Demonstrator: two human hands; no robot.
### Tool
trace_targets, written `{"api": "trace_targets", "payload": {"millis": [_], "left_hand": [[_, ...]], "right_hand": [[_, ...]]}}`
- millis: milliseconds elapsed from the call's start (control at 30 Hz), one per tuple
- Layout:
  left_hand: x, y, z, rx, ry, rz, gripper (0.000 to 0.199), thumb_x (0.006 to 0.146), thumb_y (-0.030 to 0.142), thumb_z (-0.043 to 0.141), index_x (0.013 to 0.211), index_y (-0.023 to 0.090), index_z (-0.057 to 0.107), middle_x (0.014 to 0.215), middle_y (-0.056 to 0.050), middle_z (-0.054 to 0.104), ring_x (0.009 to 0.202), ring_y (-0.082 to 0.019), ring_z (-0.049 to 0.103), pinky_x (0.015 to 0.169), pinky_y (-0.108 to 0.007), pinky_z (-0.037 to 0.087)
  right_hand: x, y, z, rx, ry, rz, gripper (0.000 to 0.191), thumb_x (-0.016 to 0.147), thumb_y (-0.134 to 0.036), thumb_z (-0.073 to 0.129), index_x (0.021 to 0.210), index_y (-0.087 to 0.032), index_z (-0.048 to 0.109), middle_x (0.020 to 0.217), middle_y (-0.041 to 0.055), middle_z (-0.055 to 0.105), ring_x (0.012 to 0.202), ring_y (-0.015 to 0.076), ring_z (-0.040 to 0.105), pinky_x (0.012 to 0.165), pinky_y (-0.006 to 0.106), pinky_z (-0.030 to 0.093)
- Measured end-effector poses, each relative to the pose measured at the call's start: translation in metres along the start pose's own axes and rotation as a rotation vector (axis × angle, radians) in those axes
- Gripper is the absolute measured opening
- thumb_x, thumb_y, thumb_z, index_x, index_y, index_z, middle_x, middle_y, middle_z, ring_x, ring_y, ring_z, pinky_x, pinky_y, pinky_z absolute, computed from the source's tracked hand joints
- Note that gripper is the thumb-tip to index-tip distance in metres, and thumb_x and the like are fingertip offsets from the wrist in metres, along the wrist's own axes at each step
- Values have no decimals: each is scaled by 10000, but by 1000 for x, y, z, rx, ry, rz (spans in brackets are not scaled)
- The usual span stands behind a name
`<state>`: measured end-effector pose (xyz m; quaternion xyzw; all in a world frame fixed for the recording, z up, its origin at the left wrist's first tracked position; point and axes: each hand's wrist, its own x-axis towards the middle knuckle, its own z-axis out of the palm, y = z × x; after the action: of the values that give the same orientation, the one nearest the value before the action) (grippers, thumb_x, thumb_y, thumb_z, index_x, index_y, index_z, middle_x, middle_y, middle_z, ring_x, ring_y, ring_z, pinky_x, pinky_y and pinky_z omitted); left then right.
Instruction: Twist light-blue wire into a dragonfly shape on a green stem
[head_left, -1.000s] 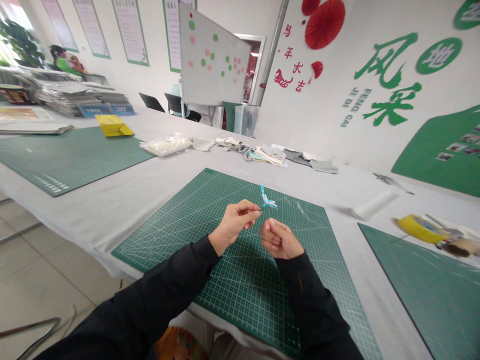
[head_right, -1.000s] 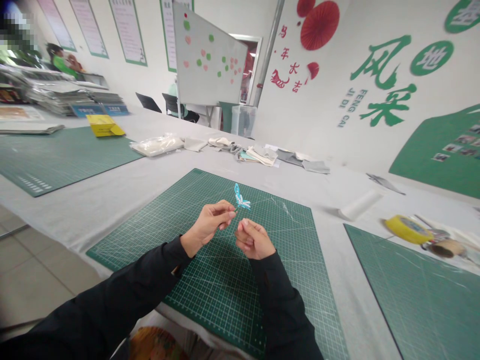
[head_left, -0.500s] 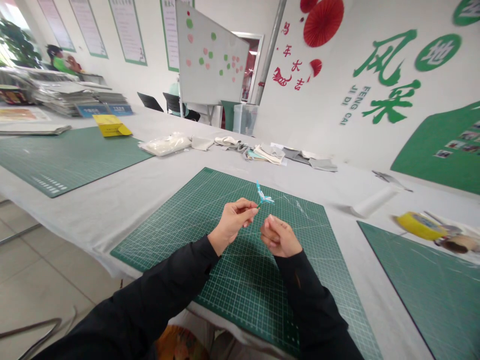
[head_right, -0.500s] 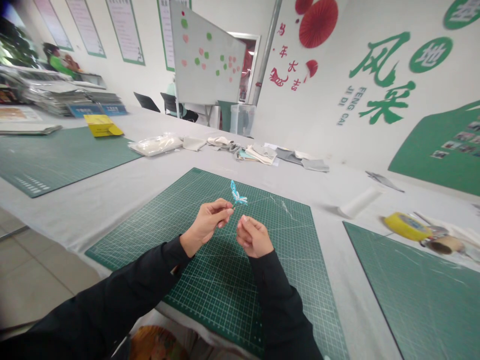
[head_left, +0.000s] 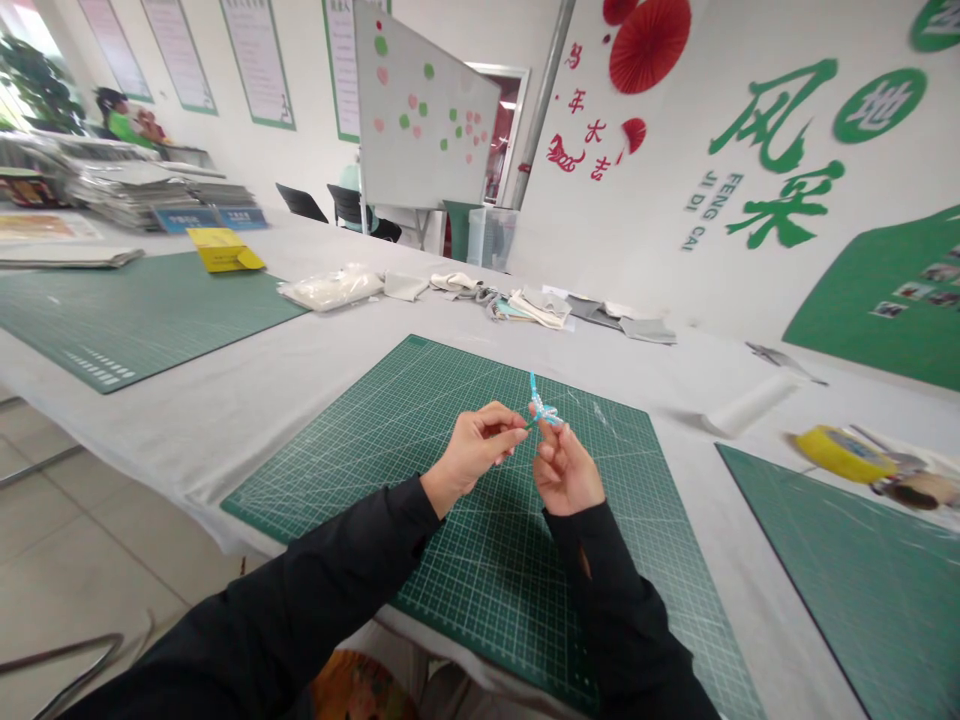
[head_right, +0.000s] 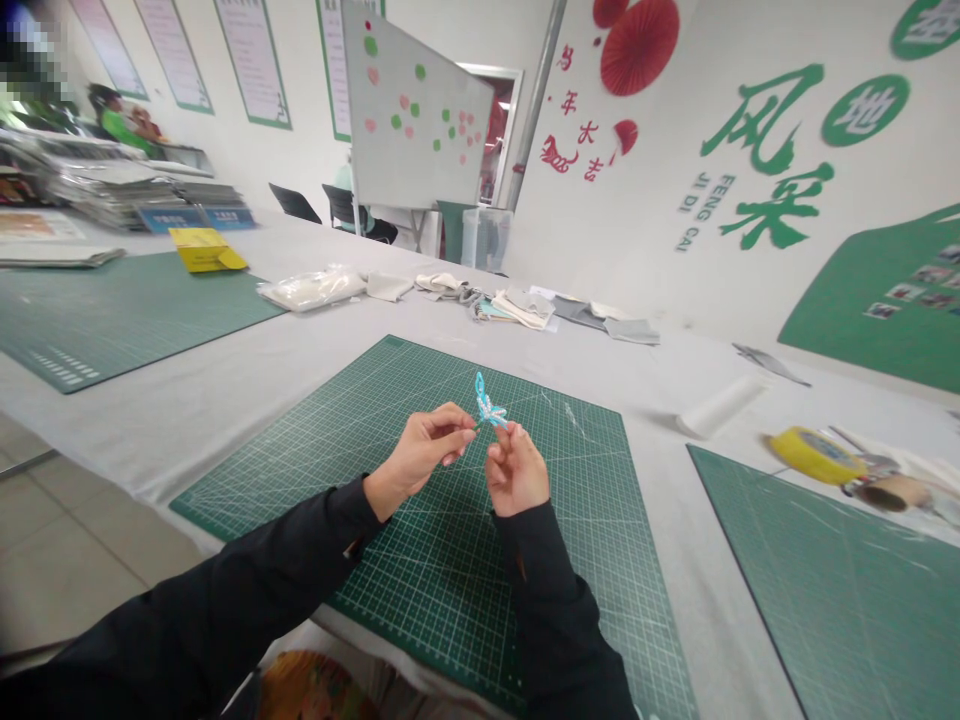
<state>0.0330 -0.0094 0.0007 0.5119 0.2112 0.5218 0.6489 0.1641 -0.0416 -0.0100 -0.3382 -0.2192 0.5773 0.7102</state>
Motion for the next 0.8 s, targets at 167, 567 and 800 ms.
{"api": "trace_targets", "payload": {"millis": [167,567,800], "left_hand": [[-1,2,0,-1,-22,-2,155,691,228,727,737,99,654,761,10,521,438,3,435,387,-169,295],[0,-2,1,4,18,25,150,680,231,733,728,106,665,720,20,500,426,-5,437,358,-166,289],[-1,-4,4,24,20,55,141,685,224,727,721,105,662,710,23,500,399,0,426,350,-170,288]], "right_hand": [[-2,12,1,-412,28,-156,332,651,-466,728,719,-158,624,583,-4,626,443,83,534,355,166,320],[-14,5,5,-834,16,-558,207,794,-354,608,785,-153,654,562,-31,525,491,86,414,485,236,336],[-13,8,5,-837,149,-614,211,721,-332,687,805,-138,699,487,-49,484,446,75,351,464,240,307]]}}
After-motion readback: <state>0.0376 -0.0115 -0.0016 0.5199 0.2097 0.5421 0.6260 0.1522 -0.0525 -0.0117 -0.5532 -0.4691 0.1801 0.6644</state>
